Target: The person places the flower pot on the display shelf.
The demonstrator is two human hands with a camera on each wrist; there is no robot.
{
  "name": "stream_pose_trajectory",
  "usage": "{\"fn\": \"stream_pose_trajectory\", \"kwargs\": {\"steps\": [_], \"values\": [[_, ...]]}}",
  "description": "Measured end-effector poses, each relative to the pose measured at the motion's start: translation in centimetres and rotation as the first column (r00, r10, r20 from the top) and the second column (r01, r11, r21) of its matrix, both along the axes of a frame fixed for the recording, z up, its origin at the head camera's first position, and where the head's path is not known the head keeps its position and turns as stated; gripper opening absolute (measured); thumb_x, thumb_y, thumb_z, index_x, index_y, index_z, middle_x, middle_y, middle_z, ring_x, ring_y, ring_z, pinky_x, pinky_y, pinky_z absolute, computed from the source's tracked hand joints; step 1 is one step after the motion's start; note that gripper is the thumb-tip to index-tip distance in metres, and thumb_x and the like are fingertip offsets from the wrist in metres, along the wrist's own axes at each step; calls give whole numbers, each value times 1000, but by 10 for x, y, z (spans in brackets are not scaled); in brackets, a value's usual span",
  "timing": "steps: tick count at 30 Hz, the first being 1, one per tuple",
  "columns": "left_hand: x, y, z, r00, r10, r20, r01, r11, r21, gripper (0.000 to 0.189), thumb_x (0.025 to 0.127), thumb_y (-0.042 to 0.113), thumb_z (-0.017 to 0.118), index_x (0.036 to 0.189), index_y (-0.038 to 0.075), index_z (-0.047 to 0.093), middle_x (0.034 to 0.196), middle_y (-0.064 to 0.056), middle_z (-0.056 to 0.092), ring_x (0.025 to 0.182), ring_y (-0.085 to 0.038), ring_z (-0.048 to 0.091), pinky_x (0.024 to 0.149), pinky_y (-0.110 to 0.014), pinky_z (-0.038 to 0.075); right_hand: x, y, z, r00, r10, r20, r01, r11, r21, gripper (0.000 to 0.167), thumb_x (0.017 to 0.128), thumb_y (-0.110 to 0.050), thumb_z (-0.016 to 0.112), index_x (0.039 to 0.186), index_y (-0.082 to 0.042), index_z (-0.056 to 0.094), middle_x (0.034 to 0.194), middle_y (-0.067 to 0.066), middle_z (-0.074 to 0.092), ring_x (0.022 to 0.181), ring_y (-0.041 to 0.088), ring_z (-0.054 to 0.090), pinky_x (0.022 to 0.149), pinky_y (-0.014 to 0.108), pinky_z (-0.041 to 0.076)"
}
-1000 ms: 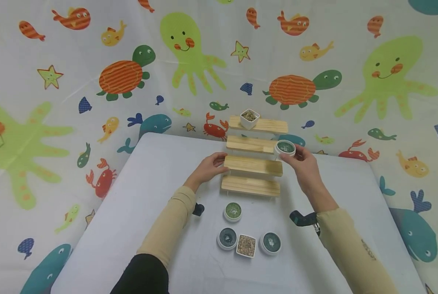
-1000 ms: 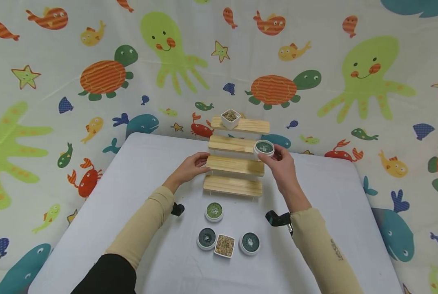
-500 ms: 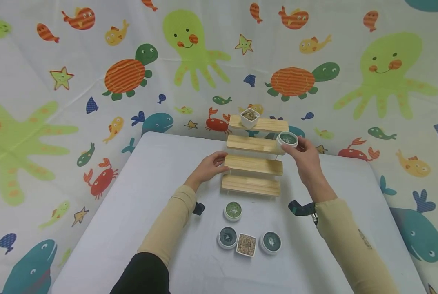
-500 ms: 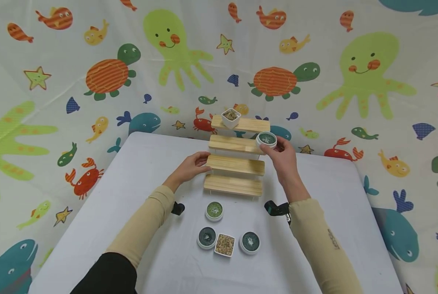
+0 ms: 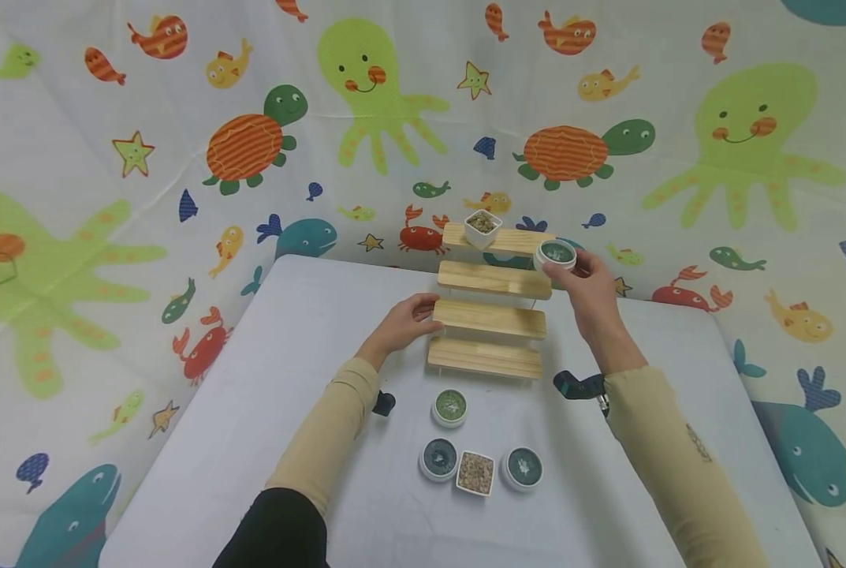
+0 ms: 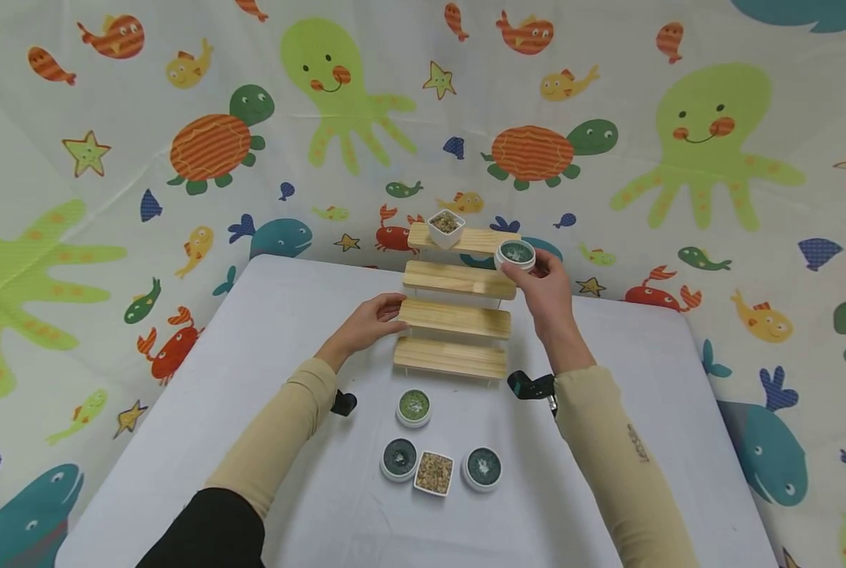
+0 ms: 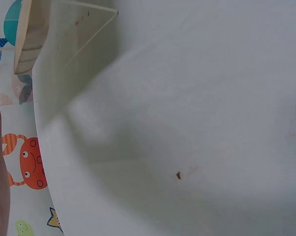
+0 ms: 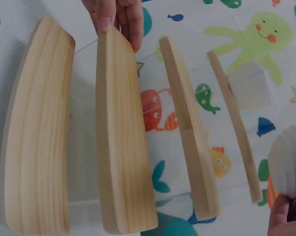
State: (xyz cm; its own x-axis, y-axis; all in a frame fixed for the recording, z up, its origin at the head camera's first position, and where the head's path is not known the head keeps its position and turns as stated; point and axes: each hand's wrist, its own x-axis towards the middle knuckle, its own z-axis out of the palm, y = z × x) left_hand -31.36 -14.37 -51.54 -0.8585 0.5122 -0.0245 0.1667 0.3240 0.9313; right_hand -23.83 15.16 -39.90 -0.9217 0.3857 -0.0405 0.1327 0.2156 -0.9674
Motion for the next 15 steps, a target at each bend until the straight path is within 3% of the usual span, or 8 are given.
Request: {"fn": "stream_pose_trajectory", "kwargs": {"steps": [15], "values": [[-2,10,-2,1000,27,-6,-27,1000,-8,67,88,25,75,144,4,43,143,-13,48,132,-22,48,109,-25,42,-22,4,6,1000,-2,-30,2,1000,8,81,84,-38,76,148,-8,36,143,10,43,131,22,40,114,32,37]]}}
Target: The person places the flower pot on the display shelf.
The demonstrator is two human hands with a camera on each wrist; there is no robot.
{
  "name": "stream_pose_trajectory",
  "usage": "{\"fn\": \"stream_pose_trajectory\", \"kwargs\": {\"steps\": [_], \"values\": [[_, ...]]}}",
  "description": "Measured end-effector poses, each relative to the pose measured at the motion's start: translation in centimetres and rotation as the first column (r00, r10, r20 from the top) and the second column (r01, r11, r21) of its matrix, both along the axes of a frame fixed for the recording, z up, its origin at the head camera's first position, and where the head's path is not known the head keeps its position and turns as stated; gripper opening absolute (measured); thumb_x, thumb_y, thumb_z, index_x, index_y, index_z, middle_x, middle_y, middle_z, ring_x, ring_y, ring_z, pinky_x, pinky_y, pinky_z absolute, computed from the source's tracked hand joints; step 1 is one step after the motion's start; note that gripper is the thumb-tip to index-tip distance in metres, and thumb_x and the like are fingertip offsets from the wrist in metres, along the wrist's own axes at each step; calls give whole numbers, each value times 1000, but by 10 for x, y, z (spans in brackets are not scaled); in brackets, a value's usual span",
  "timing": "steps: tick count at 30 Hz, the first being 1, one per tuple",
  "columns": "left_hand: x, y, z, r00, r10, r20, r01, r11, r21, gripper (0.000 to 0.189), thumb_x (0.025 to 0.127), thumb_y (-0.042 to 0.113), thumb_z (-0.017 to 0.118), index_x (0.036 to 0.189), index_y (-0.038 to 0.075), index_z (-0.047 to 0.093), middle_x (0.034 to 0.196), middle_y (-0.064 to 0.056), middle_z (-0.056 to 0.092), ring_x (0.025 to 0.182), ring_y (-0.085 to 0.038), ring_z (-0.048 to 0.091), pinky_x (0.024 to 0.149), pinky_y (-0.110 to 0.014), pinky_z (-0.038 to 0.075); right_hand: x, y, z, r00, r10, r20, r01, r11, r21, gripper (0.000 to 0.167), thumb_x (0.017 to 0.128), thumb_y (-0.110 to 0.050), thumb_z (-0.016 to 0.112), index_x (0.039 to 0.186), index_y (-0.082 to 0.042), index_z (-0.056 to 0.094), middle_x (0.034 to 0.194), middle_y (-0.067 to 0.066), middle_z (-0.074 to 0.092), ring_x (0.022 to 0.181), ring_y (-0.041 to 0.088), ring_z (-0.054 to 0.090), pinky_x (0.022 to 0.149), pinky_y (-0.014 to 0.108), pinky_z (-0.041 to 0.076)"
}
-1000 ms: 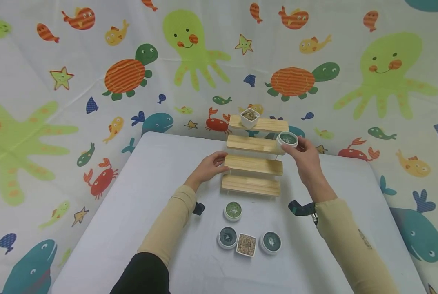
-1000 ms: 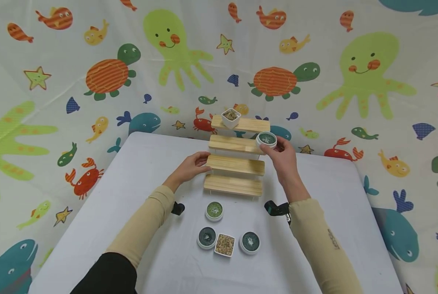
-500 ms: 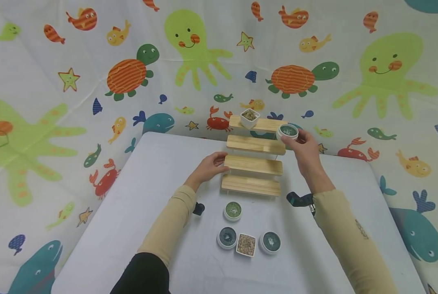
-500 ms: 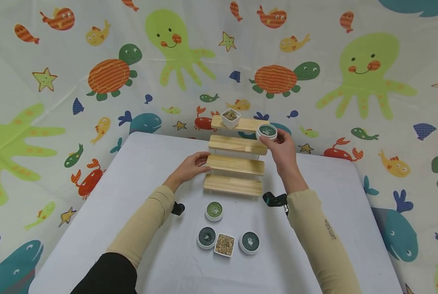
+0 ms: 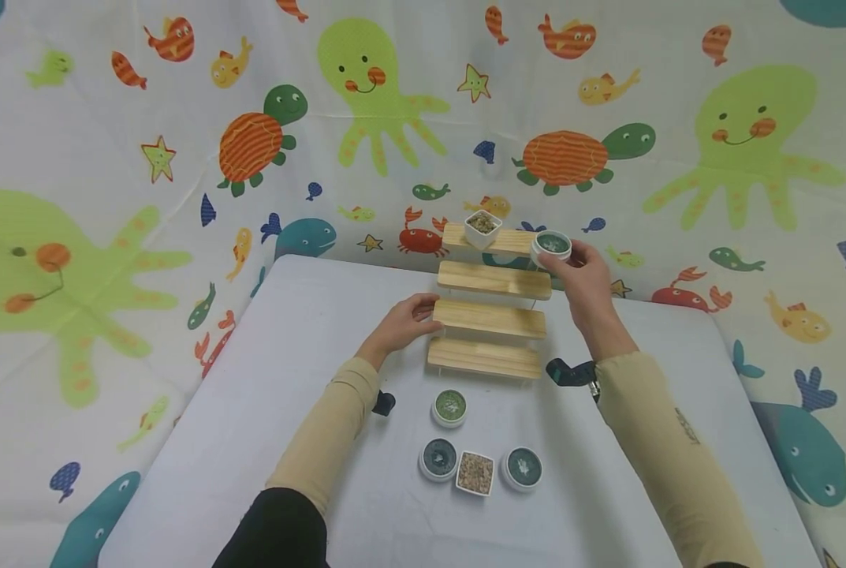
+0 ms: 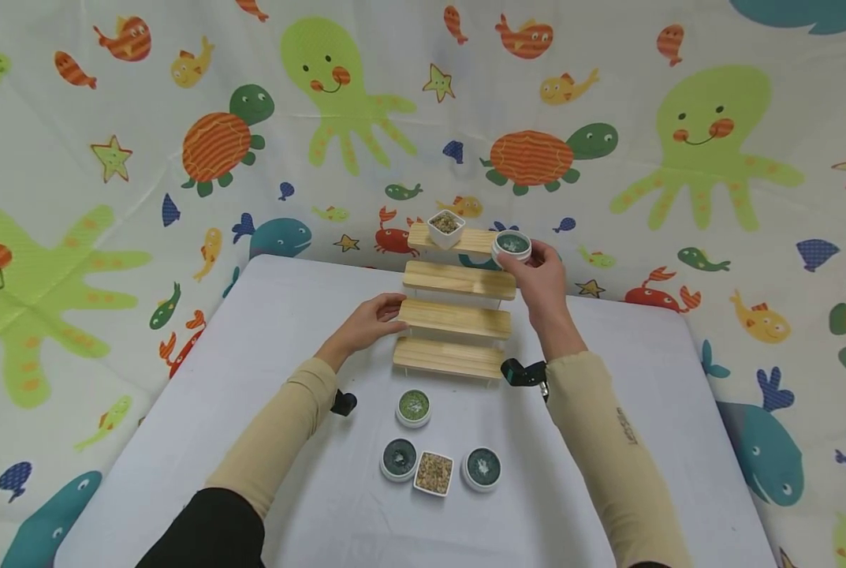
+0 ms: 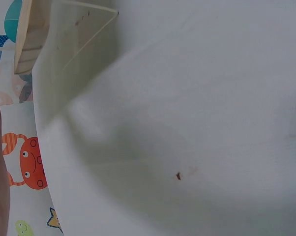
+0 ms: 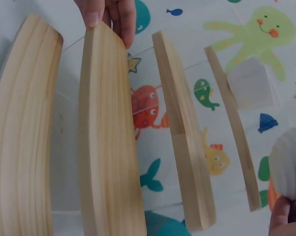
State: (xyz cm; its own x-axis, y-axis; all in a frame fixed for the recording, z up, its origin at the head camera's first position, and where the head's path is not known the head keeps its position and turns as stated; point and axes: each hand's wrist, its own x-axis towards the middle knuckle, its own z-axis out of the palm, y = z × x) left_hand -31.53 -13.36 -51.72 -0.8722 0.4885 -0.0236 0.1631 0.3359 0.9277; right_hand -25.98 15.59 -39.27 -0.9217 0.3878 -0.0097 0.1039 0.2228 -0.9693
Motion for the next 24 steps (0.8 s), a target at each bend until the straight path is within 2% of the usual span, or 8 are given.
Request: {"fn": "stream_pose_trajectory", "kwargs": {"steps": [24], "values": [[-1,1,-2,1000,10,14,-10,1000,-9,67,88,23,76,143,3,44,142,-13,49,131,-21,49,109,-25,43,-21,-10,1,1000,-13,-28,12,1000,-28,73,86,-31,75,145,-6,40,140,11,44,126,20,42,110,30,41]]}}
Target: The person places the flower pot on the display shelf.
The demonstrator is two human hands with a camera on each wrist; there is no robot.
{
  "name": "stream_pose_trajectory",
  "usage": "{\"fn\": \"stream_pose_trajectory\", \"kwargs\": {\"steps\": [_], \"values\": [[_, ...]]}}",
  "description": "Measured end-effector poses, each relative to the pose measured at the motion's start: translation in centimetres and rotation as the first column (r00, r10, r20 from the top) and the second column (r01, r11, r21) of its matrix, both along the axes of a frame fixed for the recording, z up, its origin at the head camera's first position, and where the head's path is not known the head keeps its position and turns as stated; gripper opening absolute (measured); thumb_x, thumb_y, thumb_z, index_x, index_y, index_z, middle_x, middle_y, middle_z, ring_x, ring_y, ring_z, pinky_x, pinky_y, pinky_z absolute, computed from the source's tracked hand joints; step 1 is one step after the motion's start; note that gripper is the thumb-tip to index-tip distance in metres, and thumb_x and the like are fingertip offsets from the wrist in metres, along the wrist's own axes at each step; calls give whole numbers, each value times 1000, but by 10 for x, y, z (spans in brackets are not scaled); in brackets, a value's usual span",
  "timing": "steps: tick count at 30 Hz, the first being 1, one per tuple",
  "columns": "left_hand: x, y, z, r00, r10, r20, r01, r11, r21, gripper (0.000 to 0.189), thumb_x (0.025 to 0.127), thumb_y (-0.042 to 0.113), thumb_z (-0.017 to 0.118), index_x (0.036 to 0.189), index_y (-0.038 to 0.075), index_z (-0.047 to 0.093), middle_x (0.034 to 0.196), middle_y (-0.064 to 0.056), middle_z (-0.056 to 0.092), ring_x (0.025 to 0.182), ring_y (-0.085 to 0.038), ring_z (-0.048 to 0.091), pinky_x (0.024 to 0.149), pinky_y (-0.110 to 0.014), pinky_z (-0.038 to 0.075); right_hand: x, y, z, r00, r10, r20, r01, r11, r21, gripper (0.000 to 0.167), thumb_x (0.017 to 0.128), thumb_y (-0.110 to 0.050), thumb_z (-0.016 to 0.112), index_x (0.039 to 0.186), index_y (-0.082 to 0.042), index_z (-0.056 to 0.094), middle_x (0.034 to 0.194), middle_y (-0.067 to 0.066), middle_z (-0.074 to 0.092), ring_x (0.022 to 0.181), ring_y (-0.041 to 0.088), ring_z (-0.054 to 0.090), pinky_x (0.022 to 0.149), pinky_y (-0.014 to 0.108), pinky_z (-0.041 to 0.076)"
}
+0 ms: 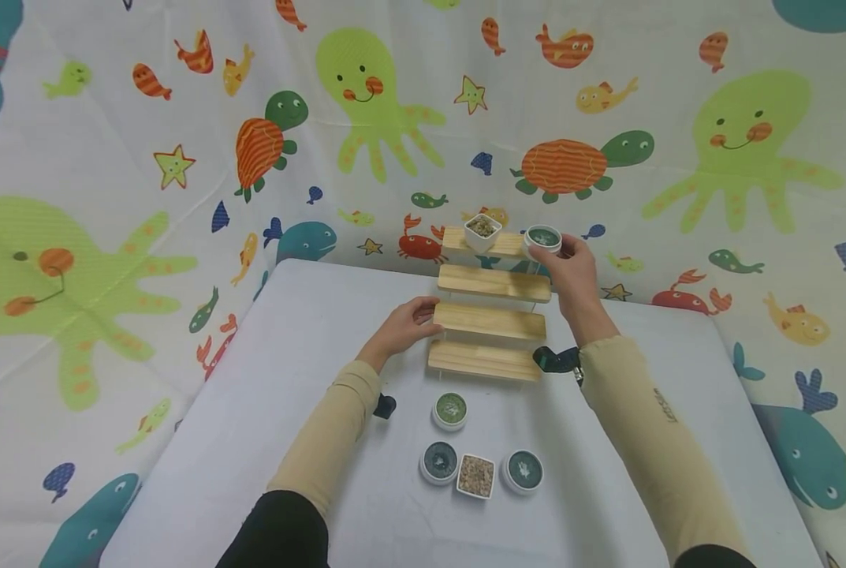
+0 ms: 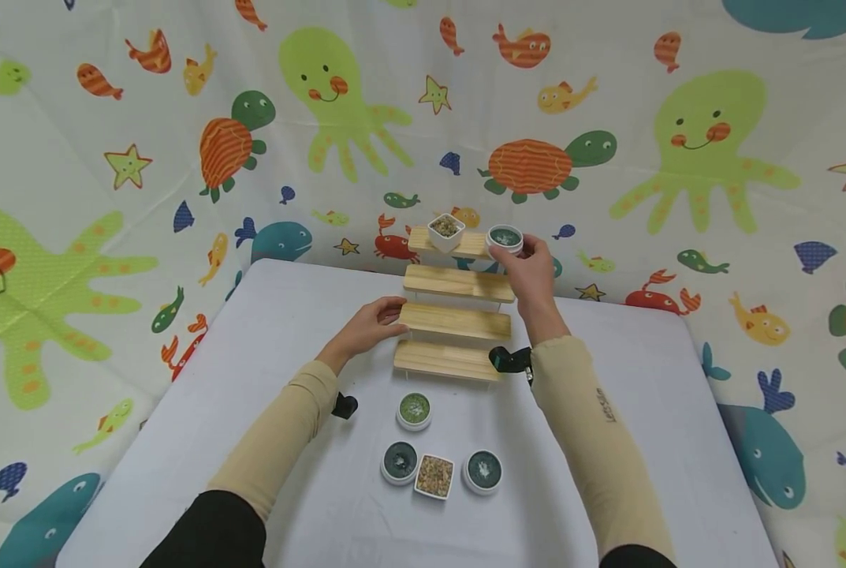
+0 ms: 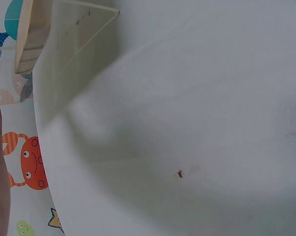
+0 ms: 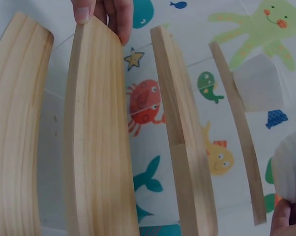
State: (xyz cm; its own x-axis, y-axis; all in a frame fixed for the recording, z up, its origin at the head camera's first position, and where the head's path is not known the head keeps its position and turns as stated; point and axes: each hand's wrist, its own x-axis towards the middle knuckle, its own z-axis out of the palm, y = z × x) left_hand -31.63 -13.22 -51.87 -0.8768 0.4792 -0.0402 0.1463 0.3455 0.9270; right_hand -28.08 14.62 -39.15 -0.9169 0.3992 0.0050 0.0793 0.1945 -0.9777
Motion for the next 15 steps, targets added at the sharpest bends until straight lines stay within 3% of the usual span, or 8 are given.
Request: {"fn": "stream_pose_trajectory", "kwargs": {"steps": [15], "values": [[14,2,-2,1000,12,-12,-12,1000,19,67,88,21,75,143,3,44,143,-13,48,132,-23,48,109,-24,42,1,-4,-2,1000,14,22,-16,999,48,75,86,-33,75,146,-7,38,142,11,45,128,22,42,111,31,40]]}}
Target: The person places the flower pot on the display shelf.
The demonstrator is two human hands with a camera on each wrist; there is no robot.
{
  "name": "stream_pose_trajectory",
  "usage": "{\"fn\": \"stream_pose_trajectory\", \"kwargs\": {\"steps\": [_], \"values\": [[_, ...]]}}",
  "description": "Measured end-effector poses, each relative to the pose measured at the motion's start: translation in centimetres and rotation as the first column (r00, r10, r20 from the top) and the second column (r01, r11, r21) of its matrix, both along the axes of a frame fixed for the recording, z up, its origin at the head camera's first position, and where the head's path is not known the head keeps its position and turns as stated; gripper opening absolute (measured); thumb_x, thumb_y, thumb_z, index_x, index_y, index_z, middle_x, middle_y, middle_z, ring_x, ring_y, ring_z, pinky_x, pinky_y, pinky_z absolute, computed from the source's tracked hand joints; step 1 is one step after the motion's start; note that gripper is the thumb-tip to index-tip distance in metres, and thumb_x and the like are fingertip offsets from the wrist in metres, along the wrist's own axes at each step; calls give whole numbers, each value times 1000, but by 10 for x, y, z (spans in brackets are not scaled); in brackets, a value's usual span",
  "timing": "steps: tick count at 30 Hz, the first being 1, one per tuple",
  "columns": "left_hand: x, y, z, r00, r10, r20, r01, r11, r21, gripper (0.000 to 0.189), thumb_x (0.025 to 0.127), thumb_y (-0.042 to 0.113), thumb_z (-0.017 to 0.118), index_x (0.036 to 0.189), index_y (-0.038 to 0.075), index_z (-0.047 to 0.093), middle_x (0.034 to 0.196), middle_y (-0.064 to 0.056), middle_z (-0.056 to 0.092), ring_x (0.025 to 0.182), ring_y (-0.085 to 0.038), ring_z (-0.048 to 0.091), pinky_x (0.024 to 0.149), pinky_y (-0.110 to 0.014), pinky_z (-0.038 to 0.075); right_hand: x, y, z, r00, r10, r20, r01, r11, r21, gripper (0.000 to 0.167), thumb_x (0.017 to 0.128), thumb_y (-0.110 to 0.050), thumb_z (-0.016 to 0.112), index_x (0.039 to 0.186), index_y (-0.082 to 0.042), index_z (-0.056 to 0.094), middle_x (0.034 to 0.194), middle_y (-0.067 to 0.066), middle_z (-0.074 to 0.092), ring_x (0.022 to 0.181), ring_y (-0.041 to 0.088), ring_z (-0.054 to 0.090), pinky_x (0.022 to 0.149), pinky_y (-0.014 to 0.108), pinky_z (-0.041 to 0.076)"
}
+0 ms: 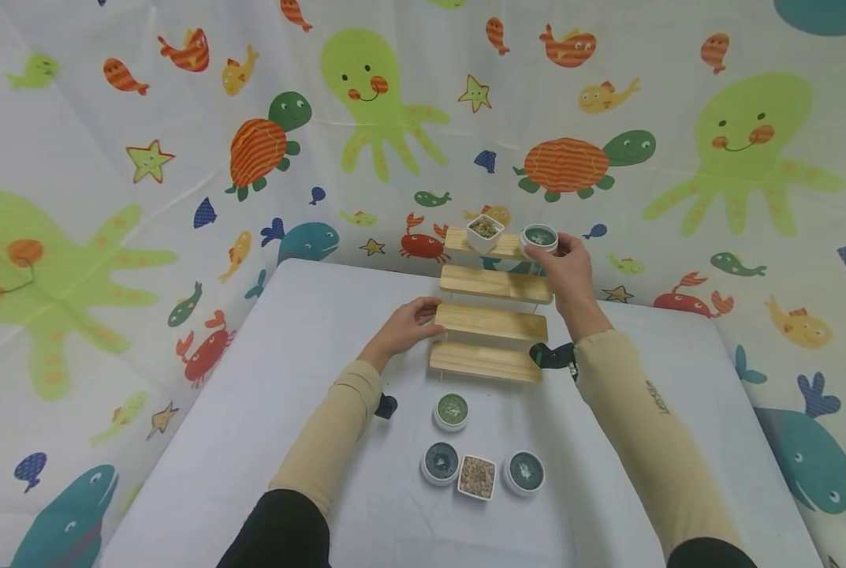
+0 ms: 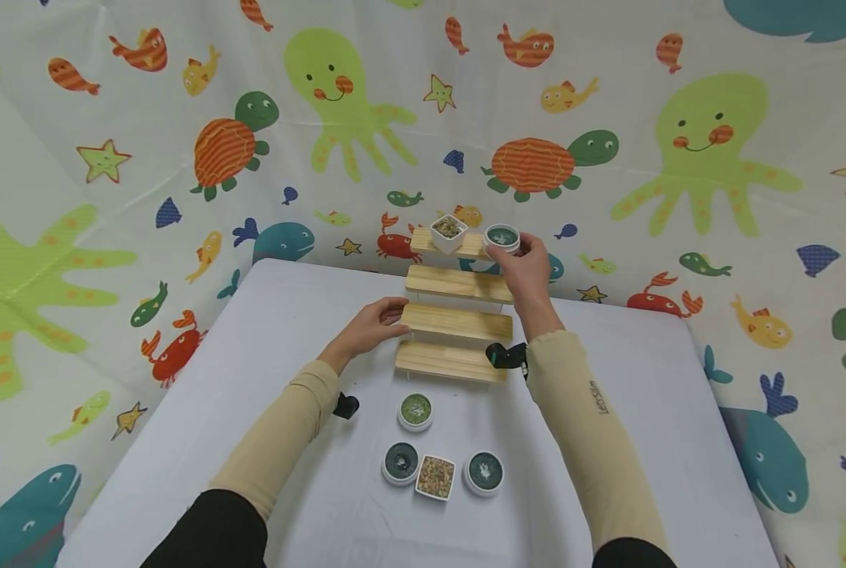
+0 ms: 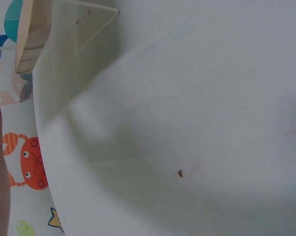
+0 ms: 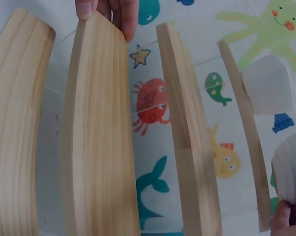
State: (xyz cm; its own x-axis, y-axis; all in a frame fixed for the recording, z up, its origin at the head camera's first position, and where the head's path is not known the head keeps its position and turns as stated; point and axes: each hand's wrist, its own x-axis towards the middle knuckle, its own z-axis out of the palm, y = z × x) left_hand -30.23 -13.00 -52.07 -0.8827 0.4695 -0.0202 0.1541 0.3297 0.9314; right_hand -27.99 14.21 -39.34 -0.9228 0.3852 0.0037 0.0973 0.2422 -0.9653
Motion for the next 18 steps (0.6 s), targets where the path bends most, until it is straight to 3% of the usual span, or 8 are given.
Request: {"fn": "stream_pose_trajectory", "kwargs": {"steps": [12,18], "values": [[22,5,0,999,38,-10,-38,999,-4,66,88,22,75,142,2,44,142,-14,49,131,-22,49,109,-23,43,6,1,-2,999,33,-10,-32,999,11,72,86,-29,76,144,-5,40,137,11,48,121,18,46,105,27,45],[22,6,-1,999,42,-19,-42,999,-10,65,88,22,75,142,1,44,141,-14,50,131,-22,50,108,-24,43,6,0,-5,998,48,-27,-46,996,81,71,87,-31,75,143,-3,42,134,12,50,118,19,47,103,29,47]]}}
